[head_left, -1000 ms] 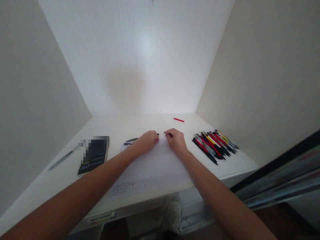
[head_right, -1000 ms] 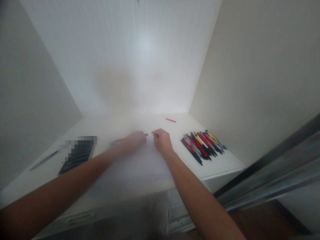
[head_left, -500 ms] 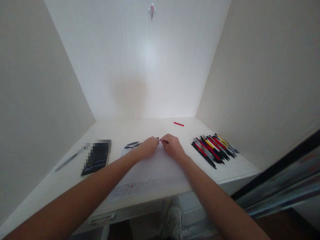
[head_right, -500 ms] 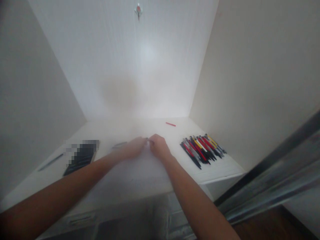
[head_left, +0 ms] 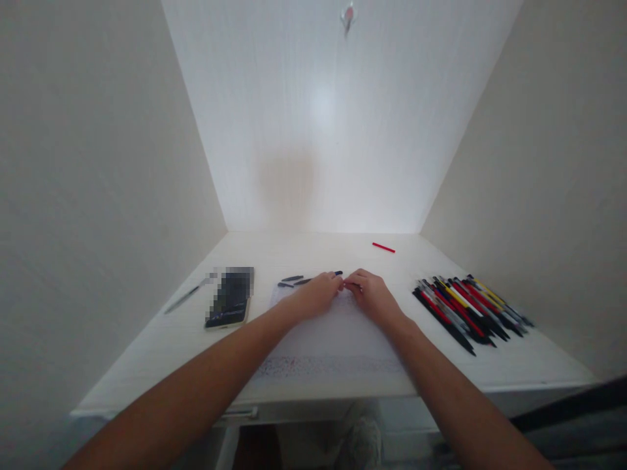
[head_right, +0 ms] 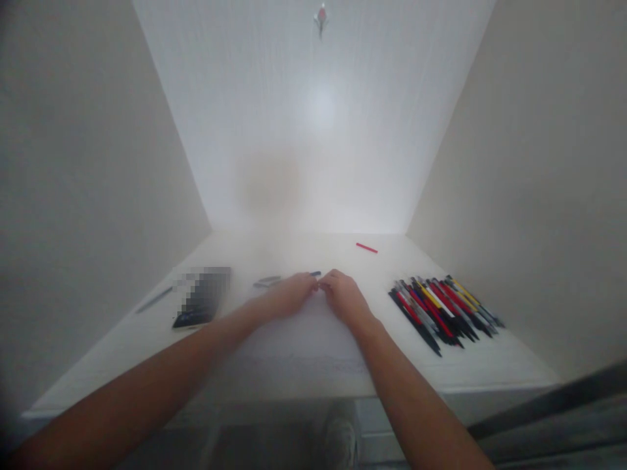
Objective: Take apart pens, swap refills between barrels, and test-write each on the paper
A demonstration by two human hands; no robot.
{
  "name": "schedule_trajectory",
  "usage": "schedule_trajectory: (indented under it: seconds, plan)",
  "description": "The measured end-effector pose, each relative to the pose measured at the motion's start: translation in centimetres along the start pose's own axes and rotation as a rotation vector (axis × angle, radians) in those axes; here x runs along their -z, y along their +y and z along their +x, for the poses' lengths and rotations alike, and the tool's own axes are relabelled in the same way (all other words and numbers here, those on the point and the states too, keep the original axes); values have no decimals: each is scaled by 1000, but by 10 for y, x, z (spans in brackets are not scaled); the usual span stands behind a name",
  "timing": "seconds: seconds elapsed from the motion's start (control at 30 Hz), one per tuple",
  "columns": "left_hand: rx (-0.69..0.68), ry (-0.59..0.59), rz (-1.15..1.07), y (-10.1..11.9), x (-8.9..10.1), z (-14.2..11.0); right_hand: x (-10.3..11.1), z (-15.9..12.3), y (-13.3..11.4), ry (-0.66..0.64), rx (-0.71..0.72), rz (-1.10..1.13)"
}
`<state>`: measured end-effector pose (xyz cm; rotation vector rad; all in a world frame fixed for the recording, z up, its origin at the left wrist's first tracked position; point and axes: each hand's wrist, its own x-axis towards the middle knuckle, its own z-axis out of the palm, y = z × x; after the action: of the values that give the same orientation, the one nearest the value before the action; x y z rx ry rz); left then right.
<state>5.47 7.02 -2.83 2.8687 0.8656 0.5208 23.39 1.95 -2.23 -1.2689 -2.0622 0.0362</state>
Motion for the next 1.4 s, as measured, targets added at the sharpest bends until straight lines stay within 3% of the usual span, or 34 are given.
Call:
schedule_trajectory:
  seconds: [0.13, 0.33, 0.73, 1.07, 1.4]
  plan:
    - [13, 61, -33, -1, 2, -4, 3, -1, -2, 3, 13, -5]
    - [22, 290, -163, -1, 10, -2, 1, 0, -5, 30, 5, -25]
    - [-47, 307, -235, 3, 13, -3, 2, 0, -11, 45, -1, 23]
    - [-106, 370, -320, 4, 18, -3, 1, -2, -7, 41, -98, 145]
    - [84, 466, -711, 6, 16, 1, 6, 1, -11, 179, -145, 167]
